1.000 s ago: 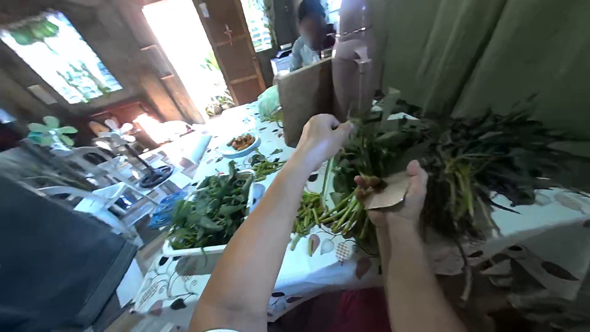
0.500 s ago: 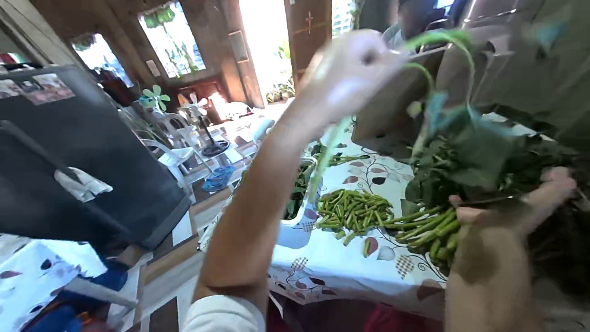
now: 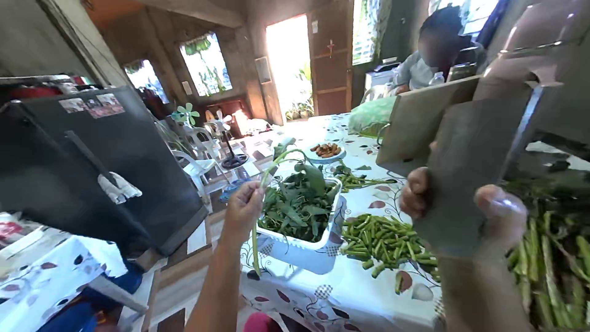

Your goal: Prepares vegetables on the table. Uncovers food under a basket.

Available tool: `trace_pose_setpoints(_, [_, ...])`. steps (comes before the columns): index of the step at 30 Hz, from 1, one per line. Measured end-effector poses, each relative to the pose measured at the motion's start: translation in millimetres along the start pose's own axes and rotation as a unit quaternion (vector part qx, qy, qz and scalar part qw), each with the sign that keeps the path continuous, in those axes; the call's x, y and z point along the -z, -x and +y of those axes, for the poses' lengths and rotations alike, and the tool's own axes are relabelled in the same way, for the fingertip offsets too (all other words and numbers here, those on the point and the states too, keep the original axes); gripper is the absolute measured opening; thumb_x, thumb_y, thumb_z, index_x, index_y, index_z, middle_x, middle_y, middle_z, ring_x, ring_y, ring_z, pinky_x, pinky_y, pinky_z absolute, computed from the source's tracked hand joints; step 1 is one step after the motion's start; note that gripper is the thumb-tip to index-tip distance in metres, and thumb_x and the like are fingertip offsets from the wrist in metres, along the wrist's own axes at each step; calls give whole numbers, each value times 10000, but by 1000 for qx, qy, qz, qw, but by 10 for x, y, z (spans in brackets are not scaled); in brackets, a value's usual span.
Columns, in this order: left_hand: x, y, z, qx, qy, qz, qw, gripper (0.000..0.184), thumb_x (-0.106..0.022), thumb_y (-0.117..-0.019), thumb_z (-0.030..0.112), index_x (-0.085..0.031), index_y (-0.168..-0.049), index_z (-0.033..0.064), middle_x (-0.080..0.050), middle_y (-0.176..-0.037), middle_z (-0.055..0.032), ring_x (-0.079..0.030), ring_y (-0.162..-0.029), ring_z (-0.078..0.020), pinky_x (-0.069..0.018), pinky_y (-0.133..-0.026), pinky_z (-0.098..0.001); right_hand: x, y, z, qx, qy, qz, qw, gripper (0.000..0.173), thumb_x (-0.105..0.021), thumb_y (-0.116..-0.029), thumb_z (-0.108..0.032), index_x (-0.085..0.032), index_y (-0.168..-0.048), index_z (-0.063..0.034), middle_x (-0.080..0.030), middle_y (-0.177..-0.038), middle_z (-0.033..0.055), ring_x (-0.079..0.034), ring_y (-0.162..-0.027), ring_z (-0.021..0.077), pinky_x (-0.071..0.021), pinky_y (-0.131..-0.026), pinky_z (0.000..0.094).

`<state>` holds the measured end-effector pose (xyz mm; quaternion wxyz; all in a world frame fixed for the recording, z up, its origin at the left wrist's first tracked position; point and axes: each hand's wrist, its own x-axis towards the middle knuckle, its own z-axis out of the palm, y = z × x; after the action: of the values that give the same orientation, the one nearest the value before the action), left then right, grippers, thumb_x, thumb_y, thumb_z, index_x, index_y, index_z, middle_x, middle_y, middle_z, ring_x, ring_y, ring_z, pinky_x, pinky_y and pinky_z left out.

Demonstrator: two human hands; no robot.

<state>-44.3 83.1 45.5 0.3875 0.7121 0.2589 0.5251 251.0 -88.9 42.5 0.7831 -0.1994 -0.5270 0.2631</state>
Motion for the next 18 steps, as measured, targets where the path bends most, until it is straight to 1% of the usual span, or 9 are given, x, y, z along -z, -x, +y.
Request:
trace_pose_setpoints(3, [-109, 219, -46, 62, 26, 8, 998, 118, -451, -1028, 28, -562, -1066, 16, -631, -785, 9, -613, -631, -54, -550, -621, -214, -197, -131, 179, -74, -32, -61, 995, 817, -738, -740, -693, -554, -1348, -180, -631, -856, -69, -581, -637, 46, -514, -568, 208])
trace_pose_setpoints(5, [-185, 317, -63, 90, 39, -5, 995, 117, -433, -1011, 14, -546, -1045, 11, -649, -858, -10, -604, -613, -45, -537, -586, -195, -289, -213, 309, -126, -61, -78, 987, 880, -744, -732, -694, -532, -1391, -151, -618, -834, -57, -576, -616, 54, -516, -551, 209])
trace_pose_setpoints(7, [-266, 381, -59, 85, 46, -7, 995, 132, -436, -997, -3, -561, -1038, 3, -639, -861, 1, -524, -547, -5, -465, -516, -151, -340, -296, 454, -173, -90, -89, 977, 825, -725, -752, -686, -555, -1343, -136, -608, -796, -49, -576, -594, 58, -514, -537, 212])
trace_pose_setpoints(10, [-390, 414, -7, 67, 83, 9, 994, 148, -434, -976, -21, -576, -999, 15, -578, -745, 35, -442, -492, 21, -399, -466, -125, -378, -385, 687, -246, -157, -85, 953, 689, -675, -822, -640, -582, -1261, -117, -605, -749, -20, -591, -561, 82, -527, -512, 224])
trace_pose_setpoints(11, [-430, 411, 5, 60, 102, 13, 993, 167, -423, -980, -7, -584, -1008, 21, -546, -703, 50, -427, -482, 24, -387, -458, -122, -394, -406, 741, -268, -172, -84, 944, 647, -646, -850, -624, -584, -1239, -110, -598, -735, -16, -587, -550, 80, -526, -504, 219])
trace_pose_setpoints(13, [-494, 408, 19, 43, 132, 11, 990, 242, -376, -1053, 76, -601, -1113, 14, -505, -672, 74, -400, -479, 34, -367, -451, -113, -425, -455, 808, -304, -185, -91, 930, 583, -592, -895, -590, -589, -1204, -97, -589, -708, -10, -584, -533, 79, -527, -496, 215])
trace_pose_setpoints(14, [-520, 405, 15, 34, 139, 9, 990, 291, -360, -1089, 148, -609, -1166, 17, -508, -667, 88, -398, -479, 42, -364, -448, -109, -439, -488, 830, -315, -195, -102, 923, 566, -579, -903, -583, -596, -1192, -96, -590, -699, -9, -589, -530, 81, -530, -494, 215])
trace_pose_setpoints(16, [-559, 412, -17, 22, 140, 0, 990, 349, -387, -1105, 258, -639, -1192, 32, -521, -640, 108, -407, -481, 45, -360, -450, -118, -439, -553, 868, -324, -229, -145, 906, 582, -617, -880, -613, -606, -1170, -109, -598, -721, -9, -601, -547, 87, -540, -507, 224])
trace_pose_setpoints(18, [-572, 441, -53, 10, 127, -28, 992, 328, -401, -1099, 207, -643, -1224, 24, -502, -647, 114, -406, -497, 39, -360, -462, -122, -425, -586, 907, -316, -265, -181, 893, 621, -662, -846, -630, -600, -1188, -116, -602, -756, -6, -604, -573, 90, -537, -522, 224])
